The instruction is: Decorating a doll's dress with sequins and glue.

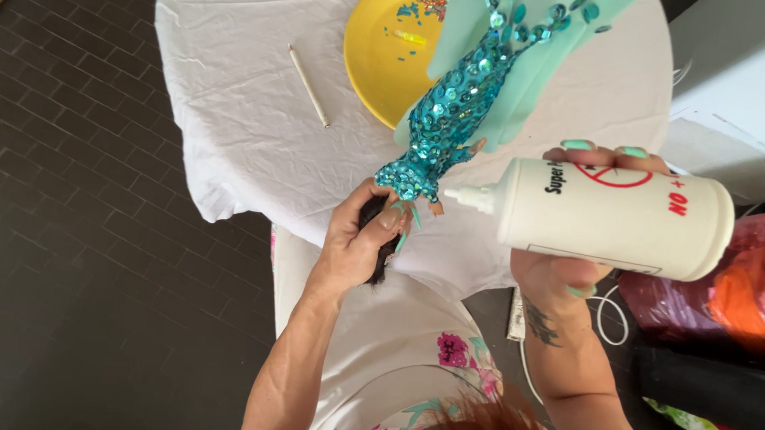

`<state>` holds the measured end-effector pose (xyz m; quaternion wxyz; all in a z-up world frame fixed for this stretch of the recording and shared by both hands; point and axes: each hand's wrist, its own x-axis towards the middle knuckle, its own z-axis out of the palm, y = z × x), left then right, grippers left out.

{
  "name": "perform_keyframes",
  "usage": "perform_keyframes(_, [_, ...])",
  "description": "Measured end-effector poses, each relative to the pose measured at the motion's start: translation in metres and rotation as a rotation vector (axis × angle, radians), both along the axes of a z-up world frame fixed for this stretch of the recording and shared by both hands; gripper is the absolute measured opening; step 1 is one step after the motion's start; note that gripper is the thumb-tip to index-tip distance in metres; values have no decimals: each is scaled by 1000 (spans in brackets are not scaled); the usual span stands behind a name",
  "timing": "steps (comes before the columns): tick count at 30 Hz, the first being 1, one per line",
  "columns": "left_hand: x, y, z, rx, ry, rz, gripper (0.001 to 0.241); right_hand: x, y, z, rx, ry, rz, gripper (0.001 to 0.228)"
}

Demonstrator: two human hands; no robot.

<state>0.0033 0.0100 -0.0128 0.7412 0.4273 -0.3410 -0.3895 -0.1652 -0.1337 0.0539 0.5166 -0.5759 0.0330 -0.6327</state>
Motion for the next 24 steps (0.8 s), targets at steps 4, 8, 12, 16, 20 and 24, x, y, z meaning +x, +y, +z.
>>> perform_keyframes(4, [1,-2,-22,-91,65,-36,18,1,10,-5,90,-53,89,104])
perform_keyframes(8, [3,0,-42,-5,169,-33,24,-2,13,-19,244,-84,148,114])
perform_keyframes(12, [-2,-2,-37,-97,276,-114,18,1,17,-14,228,-88,222,100])
perform_keyframes(16, [-4,-5,-54,-62,349,-125,5,-3,16,-19,162,-87,143,107])
perform_keyframes(20, [-3,-3,-40,-5,346,-150,4,-3,18,-11,125,-44,70,102])
perform_keyframes(24, [-4,-6,-59,-101,379,-152,5,1,21,-7,79,-10,86,105])
